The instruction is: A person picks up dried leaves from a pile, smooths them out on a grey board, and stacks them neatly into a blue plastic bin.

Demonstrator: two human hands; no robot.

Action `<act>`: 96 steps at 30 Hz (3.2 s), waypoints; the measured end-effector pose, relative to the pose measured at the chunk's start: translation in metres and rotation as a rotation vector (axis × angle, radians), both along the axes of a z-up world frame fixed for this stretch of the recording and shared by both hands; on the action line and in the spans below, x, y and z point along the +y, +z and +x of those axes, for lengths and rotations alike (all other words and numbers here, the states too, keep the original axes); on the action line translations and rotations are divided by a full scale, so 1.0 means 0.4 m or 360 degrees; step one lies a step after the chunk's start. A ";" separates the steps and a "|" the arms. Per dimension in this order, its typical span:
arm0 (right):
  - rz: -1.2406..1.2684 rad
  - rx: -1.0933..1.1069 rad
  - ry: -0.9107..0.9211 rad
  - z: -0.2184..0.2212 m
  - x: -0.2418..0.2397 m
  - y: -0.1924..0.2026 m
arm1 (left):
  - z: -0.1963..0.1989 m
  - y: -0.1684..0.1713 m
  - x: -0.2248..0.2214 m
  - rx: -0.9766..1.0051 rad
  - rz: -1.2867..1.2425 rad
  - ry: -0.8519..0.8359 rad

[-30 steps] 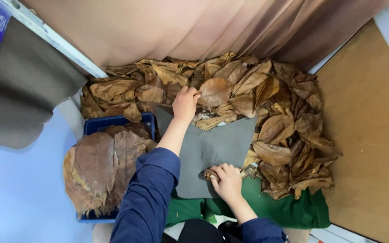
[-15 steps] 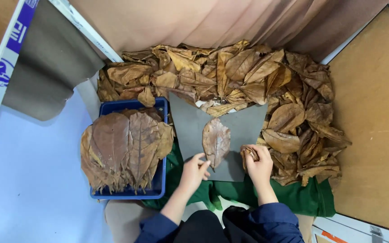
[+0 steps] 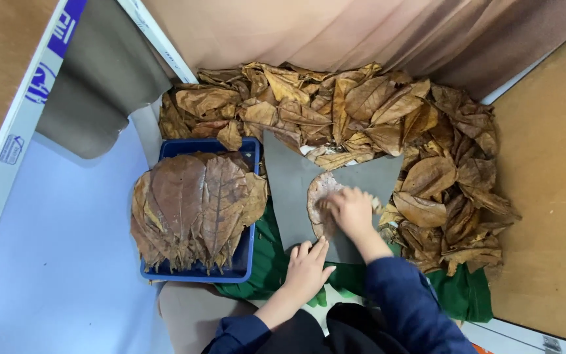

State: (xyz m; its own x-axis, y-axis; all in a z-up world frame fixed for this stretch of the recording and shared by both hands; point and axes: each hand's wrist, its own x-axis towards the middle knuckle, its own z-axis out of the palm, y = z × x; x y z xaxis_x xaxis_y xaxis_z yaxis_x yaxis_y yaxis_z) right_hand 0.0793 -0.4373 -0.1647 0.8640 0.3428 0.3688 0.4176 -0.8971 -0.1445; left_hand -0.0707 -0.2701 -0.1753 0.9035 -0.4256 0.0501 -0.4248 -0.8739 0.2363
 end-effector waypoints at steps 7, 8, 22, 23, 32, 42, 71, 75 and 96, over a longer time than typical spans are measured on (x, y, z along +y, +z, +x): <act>0.0430 0.0321 -0.0267 0.120 -0.017 0.000 | -0.005 0.000 -0.003 -0.0058 -0.0054 0.0015; 0.0499 0.0231 0.0018 0.081 -0.020 0.032 | -0.007 -0.006 -0.002 -0.0072 -0.0033 0.0017; -0.0017 -0.0236 0.0076 0.216 0.038 -0.011 | -0.008 0.032 -0.006 0.0033 -0.0003 0.0037; 0.0119 -0.0095 0.0048 0.235 0.031 -0.024 | -0.003 0.032 -0.007 0.0033 -0.0043 0.0042; 0.0290 0.0152 0.0844 0.004 -0.045 0.052 | 0.001 0.013 -0.008 0.0067 -0.0032 0.0030; 0.0151 -0.0068 0.0235 0.241 0.060 -0.016 | 0.004 0.019 -0.009 0.0037 -0.0082 0.0056; 0.1305 0.0053 -0.0580 -0.014 -0.083 0.053 | 0.224 -0.044 -0.102 -0.0352 -0.0074 -0.0023; 0.1616 0.0111 -0.0709 -0.167 -0.132 0.038 | 0.277 -0.231 -0.164 -0.0609 0.0071 0.0030; 0.1473 0.0144 -0.0708 -0.200 -0.166 -0.038 | 0.070 0.104 0.010 0.0254 -0.0841 0.0658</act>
State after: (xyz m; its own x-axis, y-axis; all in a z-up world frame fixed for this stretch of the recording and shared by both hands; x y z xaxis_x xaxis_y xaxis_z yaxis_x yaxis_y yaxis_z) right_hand -0.0007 -0.5037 -0.1798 0.8809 -0.4001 0.2528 0.0279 -0.4893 -0.8717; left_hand -0.0425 -0.2660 -0.1338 1.0000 0.0005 0.0088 -0.0059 -0.7068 0.7074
